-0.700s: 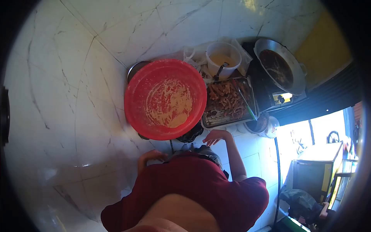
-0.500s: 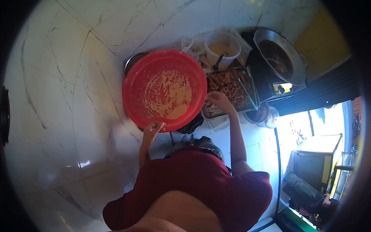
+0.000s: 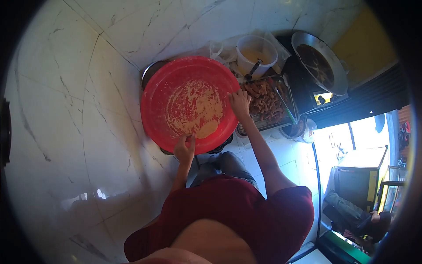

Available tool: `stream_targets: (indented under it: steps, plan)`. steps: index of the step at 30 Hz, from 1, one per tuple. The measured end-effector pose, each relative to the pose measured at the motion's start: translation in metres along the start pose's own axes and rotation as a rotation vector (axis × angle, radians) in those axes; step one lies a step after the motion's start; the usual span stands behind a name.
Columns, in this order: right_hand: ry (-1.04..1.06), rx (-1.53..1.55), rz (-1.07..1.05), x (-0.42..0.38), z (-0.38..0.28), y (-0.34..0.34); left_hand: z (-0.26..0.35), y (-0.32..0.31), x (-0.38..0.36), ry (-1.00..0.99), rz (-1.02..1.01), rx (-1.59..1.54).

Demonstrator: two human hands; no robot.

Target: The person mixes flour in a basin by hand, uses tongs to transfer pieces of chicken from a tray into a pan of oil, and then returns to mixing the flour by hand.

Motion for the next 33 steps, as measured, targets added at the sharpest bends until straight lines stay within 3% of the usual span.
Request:
stream_targets:
  steps: [2, 7, 11, 15, 20, 26, 33]
  plan:
    - [0.070, -0.087, 0.060, -0.005, -0.026, 0.003, 0.000, 0.000, 0.001, 0.000, 0.003, 0.000]
    - [0.123, -0.010, -0.239, 0.023, -0.044, -0.062, 0.003, 0.003, 0.004, 0.005, -0.008, 0.029]
    - [0.127, -0.024, -0.447, 0.053, -0.003, -0.155, 0.004, 0.005, 0.004, 0.007, 0.011, 0.025]
    - [0.081, -0.185, -0.634, 0.061, 0.026, -0.205, 0.003, 0.004, 0.005, 0.015, 0.035, 0.064]
    - [0.111, -0.143, -0.559, 0.067, 0.033, -0.215, -0.002, 0.001, 0.004, 0.048, 0.033, 0.067]
    - [0.139, -0.337, -0.694, 0.045, 0.022, -0.228, -0.004, 0.001, 0.003, 0.078, 0.030, 0.060]
    - [0.379, -0.477, -0.939, -0.027, -0.021, -0.227, -0.003, 0.004, 0.004, 0.097, 0.044, 0.026]
Point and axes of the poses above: each hand's wrist, its own x-axis towards the middle knuckle, its own y-axis out of the back of the hand, z = x × y, the point moved 10 cm from there along x, towards the middle knuckle, and after that the axes turned 10 degrees about x, right-handed, at the moved point
